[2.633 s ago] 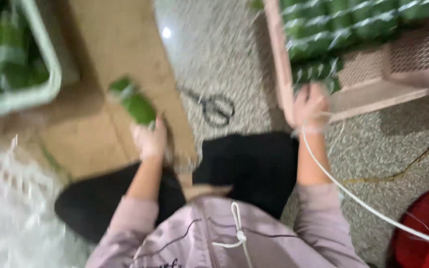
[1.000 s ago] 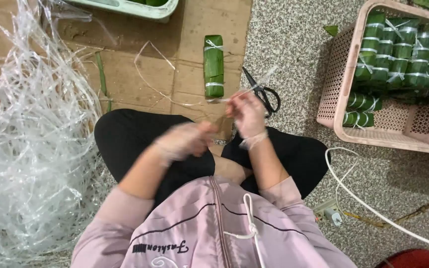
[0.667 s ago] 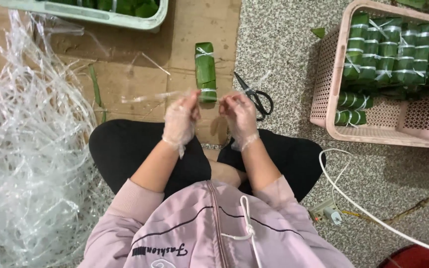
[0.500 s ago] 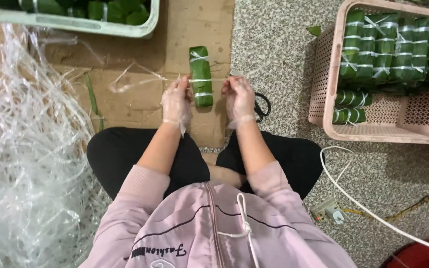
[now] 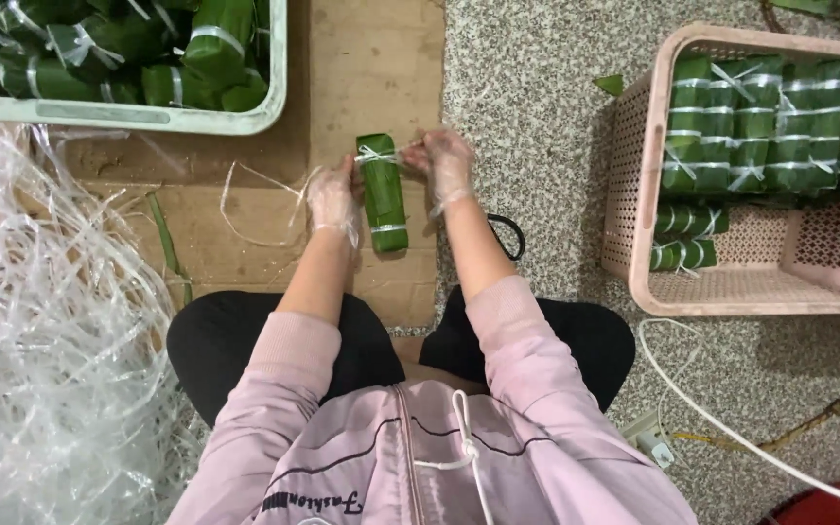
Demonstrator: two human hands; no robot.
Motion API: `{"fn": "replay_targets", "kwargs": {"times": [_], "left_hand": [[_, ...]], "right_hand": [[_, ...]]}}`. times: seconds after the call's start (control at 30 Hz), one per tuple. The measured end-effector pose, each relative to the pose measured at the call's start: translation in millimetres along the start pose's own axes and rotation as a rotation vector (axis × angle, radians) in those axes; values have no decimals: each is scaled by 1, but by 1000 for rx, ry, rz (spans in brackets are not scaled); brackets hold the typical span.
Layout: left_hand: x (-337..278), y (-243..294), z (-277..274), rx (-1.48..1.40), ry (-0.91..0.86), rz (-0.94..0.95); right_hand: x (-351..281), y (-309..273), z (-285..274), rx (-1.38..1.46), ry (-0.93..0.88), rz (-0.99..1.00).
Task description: Tying plastic string around leaf-wrapped cakes to secure the packaging.
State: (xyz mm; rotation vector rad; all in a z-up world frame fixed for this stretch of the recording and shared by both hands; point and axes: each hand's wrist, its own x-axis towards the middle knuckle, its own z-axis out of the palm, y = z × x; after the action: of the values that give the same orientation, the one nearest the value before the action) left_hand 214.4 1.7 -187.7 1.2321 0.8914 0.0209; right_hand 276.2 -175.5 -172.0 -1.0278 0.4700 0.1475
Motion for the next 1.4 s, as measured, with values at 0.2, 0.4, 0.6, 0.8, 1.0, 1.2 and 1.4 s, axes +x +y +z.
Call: {"fn": "replay_targets", "kwargs": {"times": [0.2,0.4,0.6,0.8,1.0,1.2,1.4], "left_hand": [[-17,-6,-4,-132,93,-231],[-23,-16,-16,33,54,-240],[-38,-1,-10,-38,80,-263],[-35,0,-8,6,67,-290],[-41,19,-12,-115,-43,-393],[-90,75,-11,-110,-322,-217],[-117,44,-22,591,-465,51]], "right_hand": [[-9,33,-28,-248,15,194],[-29,26,-31,-370,-46,219],[-47,6,-22,-527,-82,196],[-38,4,-13,-928,-70,148],[-39,8,6,-950,-101,195],[-46,-24,-16,-282,-264,264],[-73,-52,-46,-769,-514,-211]]}}
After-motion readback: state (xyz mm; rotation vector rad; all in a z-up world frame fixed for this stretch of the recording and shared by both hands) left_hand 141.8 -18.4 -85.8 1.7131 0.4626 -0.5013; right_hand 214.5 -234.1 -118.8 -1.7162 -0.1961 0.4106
